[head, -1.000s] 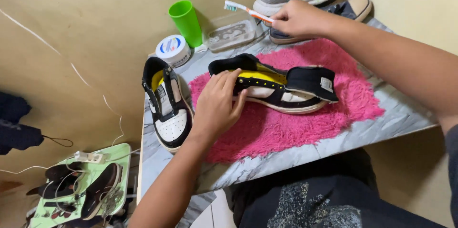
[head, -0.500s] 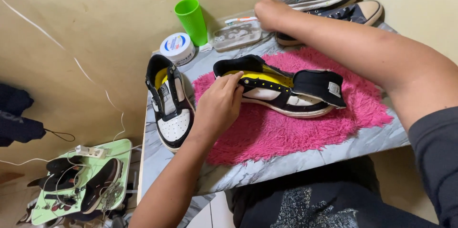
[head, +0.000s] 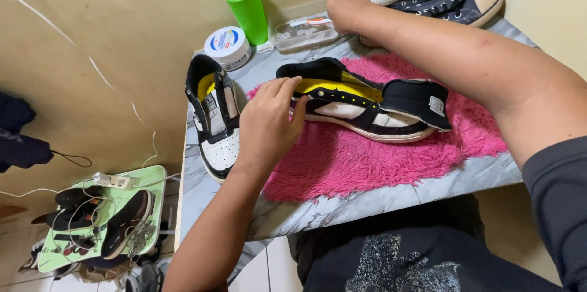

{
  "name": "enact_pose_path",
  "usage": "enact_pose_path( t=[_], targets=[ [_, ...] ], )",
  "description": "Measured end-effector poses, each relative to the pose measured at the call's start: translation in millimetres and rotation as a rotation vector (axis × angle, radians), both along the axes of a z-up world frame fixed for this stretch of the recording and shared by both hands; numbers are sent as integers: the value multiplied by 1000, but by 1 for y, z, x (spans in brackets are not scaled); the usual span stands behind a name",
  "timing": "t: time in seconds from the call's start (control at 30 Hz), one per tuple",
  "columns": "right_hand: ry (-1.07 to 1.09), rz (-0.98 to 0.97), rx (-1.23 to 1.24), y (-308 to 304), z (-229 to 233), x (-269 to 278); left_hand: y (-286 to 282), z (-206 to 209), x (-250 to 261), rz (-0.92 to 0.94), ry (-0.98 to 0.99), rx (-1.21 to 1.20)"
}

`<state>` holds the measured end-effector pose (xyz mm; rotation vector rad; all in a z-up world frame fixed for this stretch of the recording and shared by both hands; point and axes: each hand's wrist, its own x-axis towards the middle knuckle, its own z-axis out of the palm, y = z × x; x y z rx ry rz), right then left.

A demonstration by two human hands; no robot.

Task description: Cleaning the upper and midsole of a sneaker using a toothbrush and cleaning solution.

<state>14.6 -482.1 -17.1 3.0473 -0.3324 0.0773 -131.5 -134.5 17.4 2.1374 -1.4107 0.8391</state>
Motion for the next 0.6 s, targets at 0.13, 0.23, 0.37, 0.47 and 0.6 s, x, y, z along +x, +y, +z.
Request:
enact_pose_path(
  t=[0.13, 0.23, 0.37, 0.47, 0.6],
  targets=[
    [12, 5, 45, 1, 6, -5, 0, -1, 0, 0, 22, 19],
    [16, -1, 61, 1, 7, -7, 0, -1, 1, 15, 31, 29],
    [12, -26, 89, 2, 6, -9, 2, 0, 0, 28, 45, 32],
    [-8, -12, 98, 0, 6, -9, 6, 11, 1, 55, 102, 60],
    [-22, -43, 100, 14, 21, -24, 23, 36, 6, 186, 217, 26]
  ],
)
